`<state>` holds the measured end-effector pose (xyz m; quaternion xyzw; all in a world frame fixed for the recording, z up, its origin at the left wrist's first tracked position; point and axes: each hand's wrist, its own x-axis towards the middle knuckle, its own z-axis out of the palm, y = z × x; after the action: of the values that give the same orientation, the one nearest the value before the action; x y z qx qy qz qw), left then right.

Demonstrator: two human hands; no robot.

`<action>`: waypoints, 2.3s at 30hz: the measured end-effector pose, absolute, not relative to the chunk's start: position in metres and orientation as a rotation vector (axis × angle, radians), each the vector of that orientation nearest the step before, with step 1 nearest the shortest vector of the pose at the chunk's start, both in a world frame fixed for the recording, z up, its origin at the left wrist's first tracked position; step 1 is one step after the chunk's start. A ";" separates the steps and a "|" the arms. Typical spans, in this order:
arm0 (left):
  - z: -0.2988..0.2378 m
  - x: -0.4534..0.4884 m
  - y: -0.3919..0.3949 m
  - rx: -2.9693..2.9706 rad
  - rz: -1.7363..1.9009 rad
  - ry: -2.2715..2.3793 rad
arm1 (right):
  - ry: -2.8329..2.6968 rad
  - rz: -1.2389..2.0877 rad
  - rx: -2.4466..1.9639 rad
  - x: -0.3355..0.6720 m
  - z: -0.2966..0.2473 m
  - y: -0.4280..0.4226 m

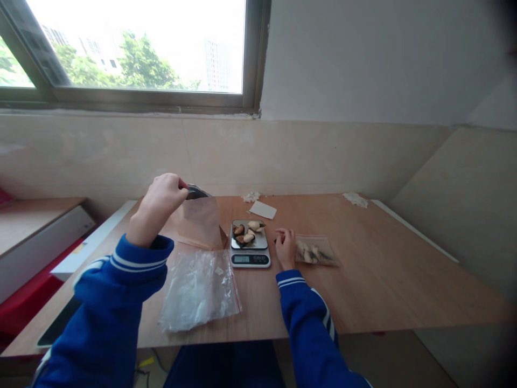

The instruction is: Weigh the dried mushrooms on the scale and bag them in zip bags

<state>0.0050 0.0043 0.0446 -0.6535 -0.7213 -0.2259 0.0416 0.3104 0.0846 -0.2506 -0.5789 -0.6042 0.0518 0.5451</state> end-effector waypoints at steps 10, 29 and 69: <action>-0.039 0.120 -0.020 -3.024 -1.294 -1.781 | -1.258 0.154 -1.344 0.316 -0.237 0.077; -0.177 0.193 0.009 -3.122 -1.472 -1.371 | -1.058 0.206 -1.330 0.348 -0.238 0.068; -0.127 0.062 -0.066 -1.702 -2.219 -2.425 | -1.681 1.146 -0.970 0.263 -0.160 -0.042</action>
<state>0.0616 -0.0658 -0.1270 -0.4419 -0.6297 -0.5761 -0.2764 0.2625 -0.0421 -0.1600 -0.3887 -0.6736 0.4591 0.4295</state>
